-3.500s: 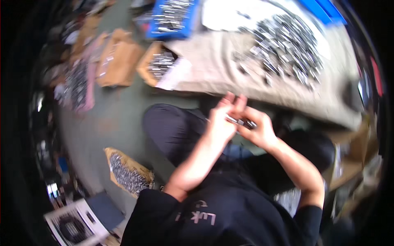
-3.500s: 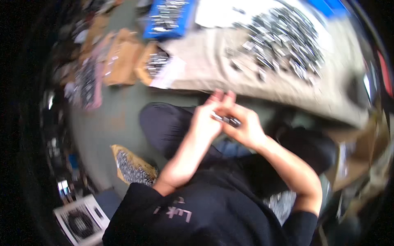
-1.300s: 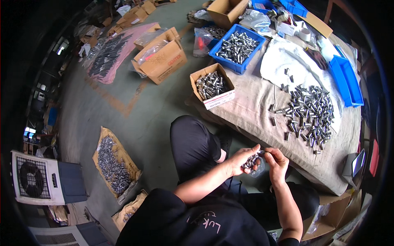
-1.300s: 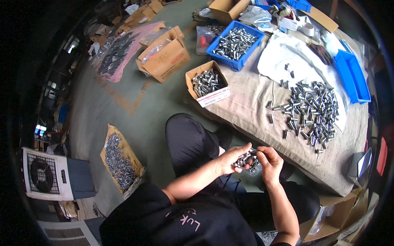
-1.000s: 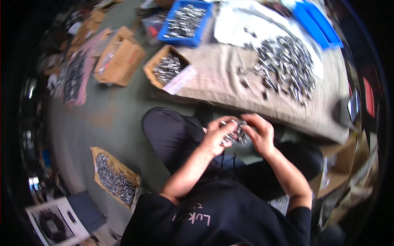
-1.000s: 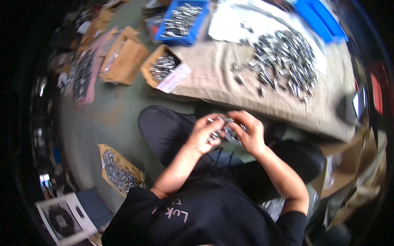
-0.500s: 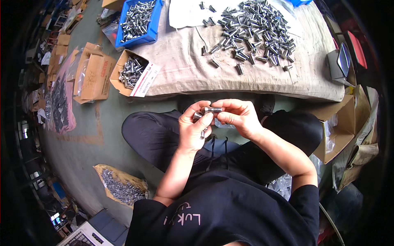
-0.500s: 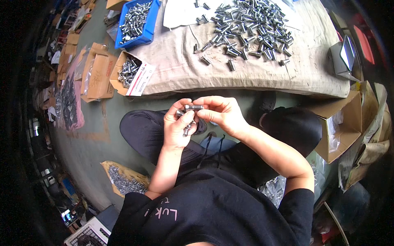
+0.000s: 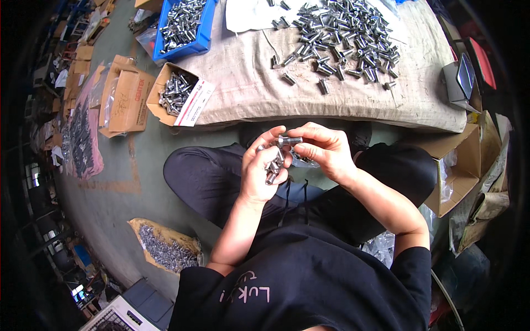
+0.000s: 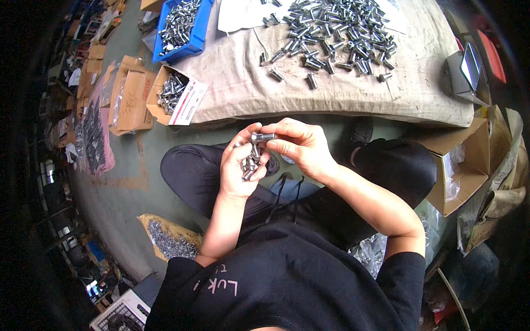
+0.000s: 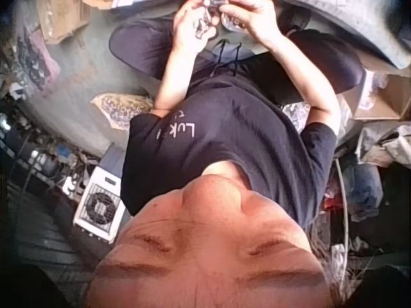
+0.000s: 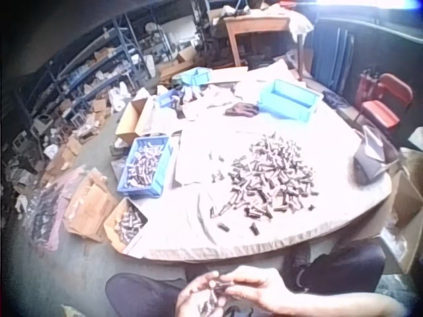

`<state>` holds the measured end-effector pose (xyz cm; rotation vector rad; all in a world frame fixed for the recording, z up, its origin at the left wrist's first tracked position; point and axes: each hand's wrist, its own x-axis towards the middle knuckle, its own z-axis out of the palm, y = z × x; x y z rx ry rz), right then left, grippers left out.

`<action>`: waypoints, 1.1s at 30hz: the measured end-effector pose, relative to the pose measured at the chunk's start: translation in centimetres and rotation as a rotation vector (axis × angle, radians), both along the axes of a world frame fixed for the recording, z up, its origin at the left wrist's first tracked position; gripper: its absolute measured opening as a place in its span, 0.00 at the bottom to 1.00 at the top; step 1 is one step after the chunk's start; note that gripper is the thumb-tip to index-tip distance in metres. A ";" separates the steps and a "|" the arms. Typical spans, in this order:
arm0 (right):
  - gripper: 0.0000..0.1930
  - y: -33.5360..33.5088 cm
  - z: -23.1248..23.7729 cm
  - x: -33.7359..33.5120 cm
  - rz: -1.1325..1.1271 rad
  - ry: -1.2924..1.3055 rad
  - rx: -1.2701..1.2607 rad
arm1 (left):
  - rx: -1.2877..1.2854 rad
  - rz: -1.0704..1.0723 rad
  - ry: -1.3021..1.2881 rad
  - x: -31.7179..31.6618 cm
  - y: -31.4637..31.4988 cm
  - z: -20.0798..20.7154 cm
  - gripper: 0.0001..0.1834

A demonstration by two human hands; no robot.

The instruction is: Manually assembling small metal bolt components by placing rings or washers onto them and sorting them into bags.

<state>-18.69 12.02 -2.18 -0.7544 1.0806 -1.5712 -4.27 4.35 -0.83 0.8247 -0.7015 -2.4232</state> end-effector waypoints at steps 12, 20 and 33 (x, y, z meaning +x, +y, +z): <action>0.07 -0.3 0.4 -0.5 0.038 -0.567 0.128 | 0.121 -0.030 -0.041 -0.1 0.1 -0.1 0.26; 0.05 -0.3 0.0 0.7 0.038 0.485 -0.060 | -0.198 -0.021 -0.315 -0.6 1.1 0.3 0.27; 0.10 0.3 0.3 -0.3 0.012 0.044 0.159 | -0.076 -0.011 -0.158 0.4 0.4 0.8 0.15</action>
